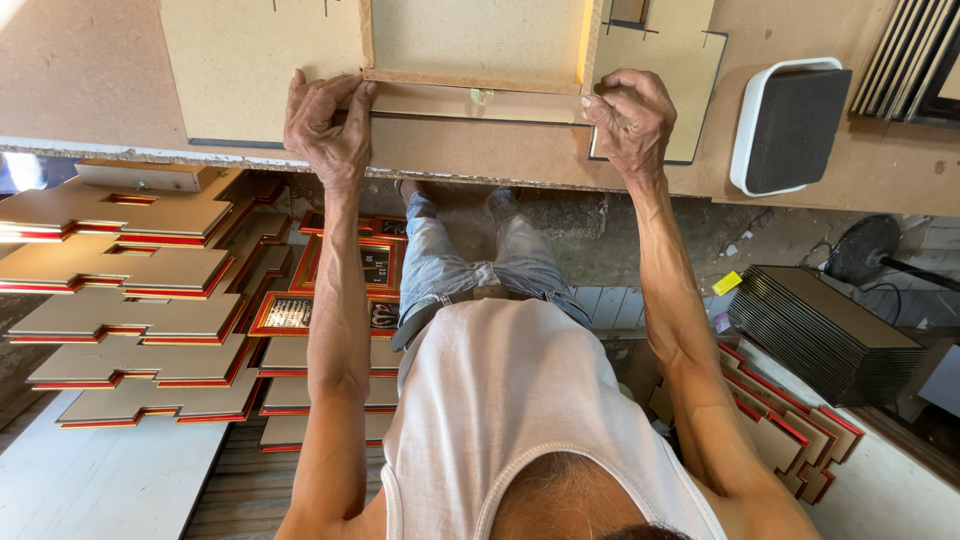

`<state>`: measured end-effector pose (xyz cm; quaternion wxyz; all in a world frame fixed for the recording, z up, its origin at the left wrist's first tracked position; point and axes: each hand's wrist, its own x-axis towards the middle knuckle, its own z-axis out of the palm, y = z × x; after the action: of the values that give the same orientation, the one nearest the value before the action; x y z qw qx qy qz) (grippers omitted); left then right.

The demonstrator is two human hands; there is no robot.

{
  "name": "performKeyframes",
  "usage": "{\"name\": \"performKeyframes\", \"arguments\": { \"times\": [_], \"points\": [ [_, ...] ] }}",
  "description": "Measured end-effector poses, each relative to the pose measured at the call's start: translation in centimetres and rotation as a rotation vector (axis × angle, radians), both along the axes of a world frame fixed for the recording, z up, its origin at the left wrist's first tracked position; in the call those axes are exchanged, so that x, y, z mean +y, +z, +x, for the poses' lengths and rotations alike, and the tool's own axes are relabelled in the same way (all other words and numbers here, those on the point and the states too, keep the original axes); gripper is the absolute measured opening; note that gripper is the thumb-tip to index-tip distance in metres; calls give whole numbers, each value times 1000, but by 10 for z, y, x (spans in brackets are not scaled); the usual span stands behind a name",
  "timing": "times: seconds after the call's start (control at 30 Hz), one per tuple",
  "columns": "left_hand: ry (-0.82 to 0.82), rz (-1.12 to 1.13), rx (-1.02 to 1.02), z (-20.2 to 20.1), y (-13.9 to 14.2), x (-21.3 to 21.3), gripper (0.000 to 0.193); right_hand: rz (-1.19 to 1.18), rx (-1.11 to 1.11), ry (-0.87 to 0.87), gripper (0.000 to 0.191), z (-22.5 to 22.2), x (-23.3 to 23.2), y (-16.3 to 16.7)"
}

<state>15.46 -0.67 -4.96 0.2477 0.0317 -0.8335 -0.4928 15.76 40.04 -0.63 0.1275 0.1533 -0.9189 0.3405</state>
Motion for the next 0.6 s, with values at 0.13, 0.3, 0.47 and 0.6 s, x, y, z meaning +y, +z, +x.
{"name": "performKeyframes", "arguments": {
  "times": [0.13, 0.3, 0.47, 0.6],
  "points": [
    [5, -22, 11, 0, -5, 0, 13, 14, -41, -65, 24, -2, 5, -13],
    [4, -37, -55, -1, -11, -3, 23, 207, -207, -248, 60, -11, 14, 15],
    [-160, -287, 57, -11, -7, -7, 33, 291, 44, 60, 55, -8, -14, 48],
    [-296, -612, 146, -24, 6, -18, 34, 421, 272, 271, 28, -41, -48, 22]
  ]
}}
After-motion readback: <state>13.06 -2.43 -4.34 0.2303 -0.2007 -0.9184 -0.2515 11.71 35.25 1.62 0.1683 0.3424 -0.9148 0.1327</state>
